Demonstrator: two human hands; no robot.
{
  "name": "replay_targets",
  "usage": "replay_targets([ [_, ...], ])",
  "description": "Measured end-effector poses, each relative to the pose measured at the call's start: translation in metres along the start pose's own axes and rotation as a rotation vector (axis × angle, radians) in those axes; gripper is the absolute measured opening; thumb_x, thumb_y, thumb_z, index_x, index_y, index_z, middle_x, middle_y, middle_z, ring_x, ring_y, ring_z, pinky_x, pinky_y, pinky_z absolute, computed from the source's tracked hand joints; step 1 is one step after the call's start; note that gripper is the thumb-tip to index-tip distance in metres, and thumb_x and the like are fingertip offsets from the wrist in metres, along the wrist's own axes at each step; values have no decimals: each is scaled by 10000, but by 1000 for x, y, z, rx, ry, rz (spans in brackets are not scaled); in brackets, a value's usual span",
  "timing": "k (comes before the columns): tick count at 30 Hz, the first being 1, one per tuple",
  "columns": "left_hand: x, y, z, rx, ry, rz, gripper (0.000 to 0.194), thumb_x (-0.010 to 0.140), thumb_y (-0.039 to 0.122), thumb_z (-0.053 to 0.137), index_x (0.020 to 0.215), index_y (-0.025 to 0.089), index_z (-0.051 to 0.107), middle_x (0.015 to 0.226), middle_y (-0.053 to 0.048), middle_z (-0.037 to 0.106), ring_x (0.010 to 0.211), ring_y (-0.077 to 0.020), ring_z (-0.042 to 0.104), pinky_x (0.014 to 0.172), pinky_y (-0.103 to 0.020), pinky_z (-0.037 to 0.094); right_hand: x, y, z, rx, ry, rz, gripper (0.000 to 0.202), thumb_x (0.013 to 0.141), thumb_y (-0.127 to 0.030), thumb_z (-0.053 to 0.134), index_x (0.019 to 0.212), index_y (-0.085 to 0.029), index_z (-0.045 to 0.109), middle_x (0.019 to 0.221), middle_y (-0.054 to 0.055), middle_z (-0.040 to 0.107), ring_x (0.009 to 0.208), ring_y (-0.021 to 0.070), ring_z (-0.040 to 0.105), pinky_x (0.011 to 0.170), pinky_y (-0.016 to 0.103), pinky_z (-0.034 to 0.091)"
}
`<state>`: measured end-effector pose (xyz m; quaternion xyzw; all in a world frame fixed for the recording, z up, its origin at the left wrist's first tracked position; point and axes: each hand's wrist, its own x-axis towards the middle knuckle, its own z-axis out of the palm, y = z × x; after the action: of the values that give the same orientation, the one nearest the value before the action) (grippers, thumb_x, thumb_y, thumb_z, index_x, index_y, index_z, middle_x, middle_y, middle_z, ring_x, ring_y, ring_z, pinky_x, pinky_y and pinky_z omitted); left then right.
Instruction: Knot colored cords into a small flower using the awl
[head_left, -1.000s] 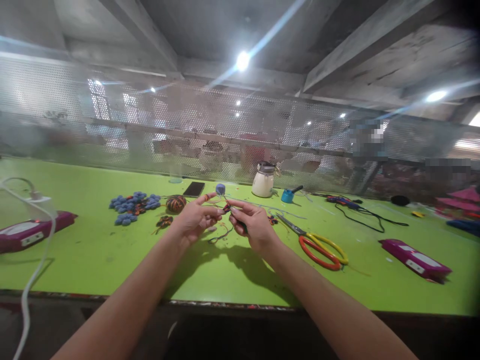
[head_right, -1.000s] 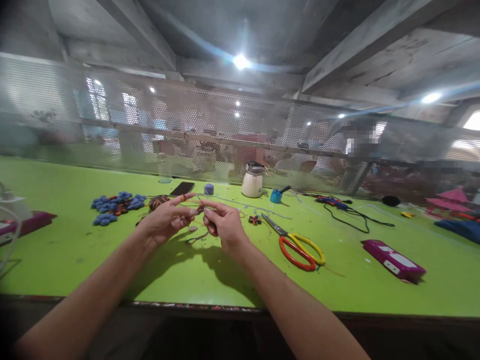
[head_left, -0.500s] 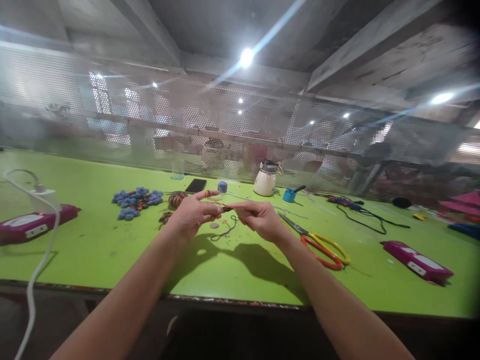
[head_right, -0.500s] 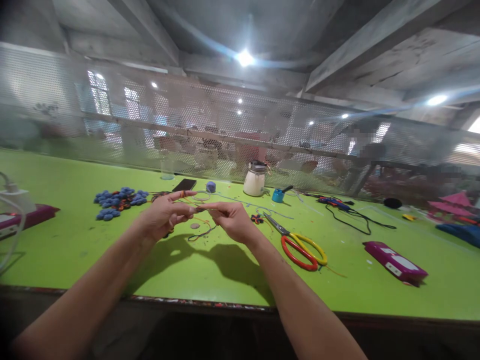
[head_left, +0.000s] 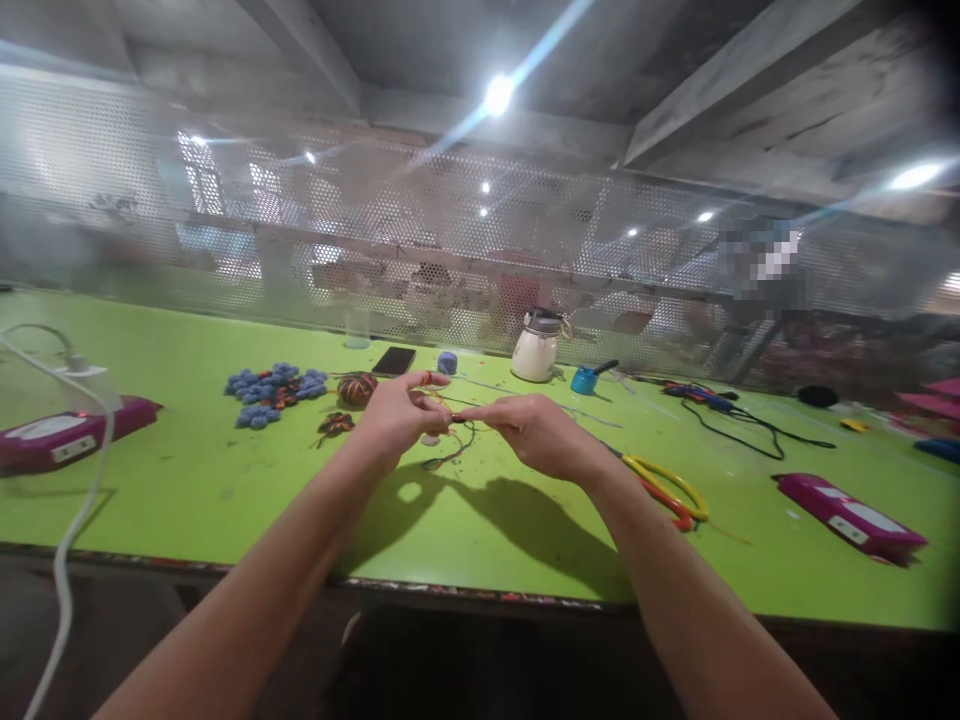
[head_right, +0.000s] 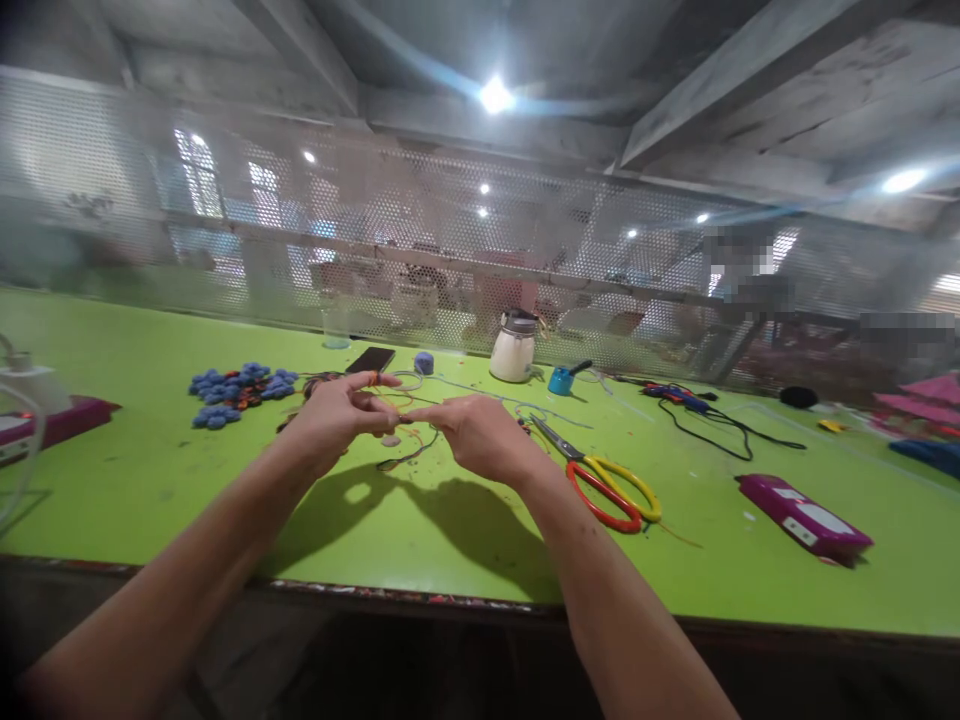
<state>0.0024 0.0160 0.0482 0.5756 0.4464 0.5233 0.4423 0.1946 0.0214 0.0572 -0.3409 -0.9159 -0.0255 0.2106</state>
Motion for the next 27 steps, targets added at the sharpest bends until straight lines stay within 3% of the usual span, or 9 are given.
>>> replay_targets([
  [5,6,-8,2,52,-11,11,499,529,92,678,1013,136,564,582,16,642,516,-127,577,576,-268,471,-2,-8,-3,-247,-44,41,494,856,-62,438,1235,-351,566,778,29,649,648,122,507,581,241,288],
  [11,8,-13,3,123,-7,26,421,556,95,655,965,152,576,585,10,638,524,-130,577,575,-263,462,-3,-14,0,-410,-55,62,563,819,-69,454,1267,-405,516,728,11,598,558,111,408,524,280,162],
  [27,6,-14,5,371,-21,89,226,643,150,617,869,152,637,558,-24,657,574,-191,631,591,-295,455,-4,-20,7,-520,-98,62,531,812,-80,451,1229,-395,544,706,19,577,521,117,412,523,296,147],
])
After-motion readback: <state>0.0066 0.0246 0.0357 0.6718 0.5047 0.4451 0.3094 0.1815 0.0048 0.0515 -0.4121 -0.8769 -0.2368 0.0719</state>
